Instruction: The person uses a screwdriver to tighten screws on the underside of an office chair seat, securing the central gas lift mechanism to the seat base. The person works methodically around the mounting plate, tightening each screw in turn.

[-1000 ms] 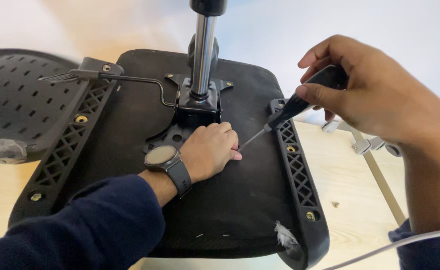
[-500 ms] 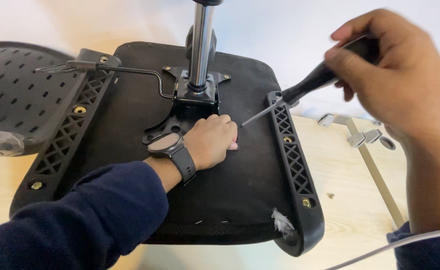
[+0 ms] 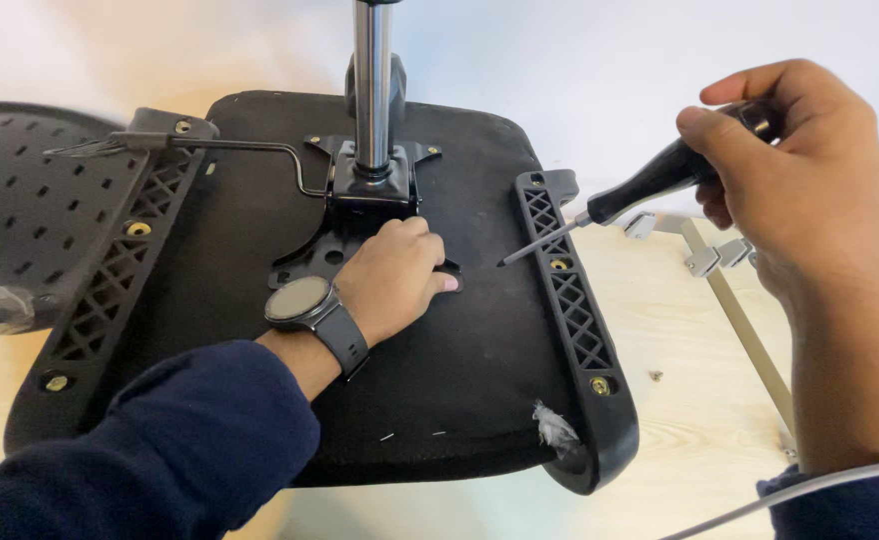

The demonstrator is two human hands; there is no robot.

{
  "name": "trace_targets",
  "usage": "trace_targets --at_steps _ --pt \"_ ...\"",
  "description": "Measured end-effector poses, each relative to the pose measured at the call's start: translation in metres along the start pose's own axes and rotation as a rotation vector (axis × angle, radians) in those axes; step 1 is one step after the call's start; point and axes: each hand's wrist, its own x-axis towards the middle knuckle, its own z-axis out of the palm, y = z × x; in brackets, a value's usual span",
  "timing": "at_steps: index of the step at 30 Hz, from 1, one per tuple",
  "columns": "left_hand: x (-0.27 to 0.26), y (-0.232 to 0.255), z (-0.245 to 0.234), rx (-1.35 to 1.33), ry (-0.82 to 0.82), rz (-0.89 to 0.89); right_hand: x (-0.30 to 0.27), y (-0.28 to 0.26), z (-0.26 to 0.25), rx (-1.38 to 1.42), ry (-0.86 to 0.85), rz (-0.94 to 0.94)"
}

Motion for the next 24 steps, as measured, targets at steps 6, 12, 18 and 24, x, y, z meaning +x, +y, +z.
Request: trace_targets --at_steps 6,12,18,24 --pt "0.001 0.005 0.004 -0.076 -0.008 -0.064 0.009 -0.005 0.014 0.023 -0.033 0.009" --pt "0.003 0.009 0.009 -0.012 -0.045 -0.094 0.012 -0.014 0.024 0.063 -0.047 0.012" --pt "-0.002 0.007 0.013 0.065 0.039 0.052 0.001 -0.015 0.025 0.066 -0.007 0.011" --pt "-0.002 0.004 0.009 0.101 0.038 0.083 -0.003 -0.010 0.020 0.095 0.041 0.015"
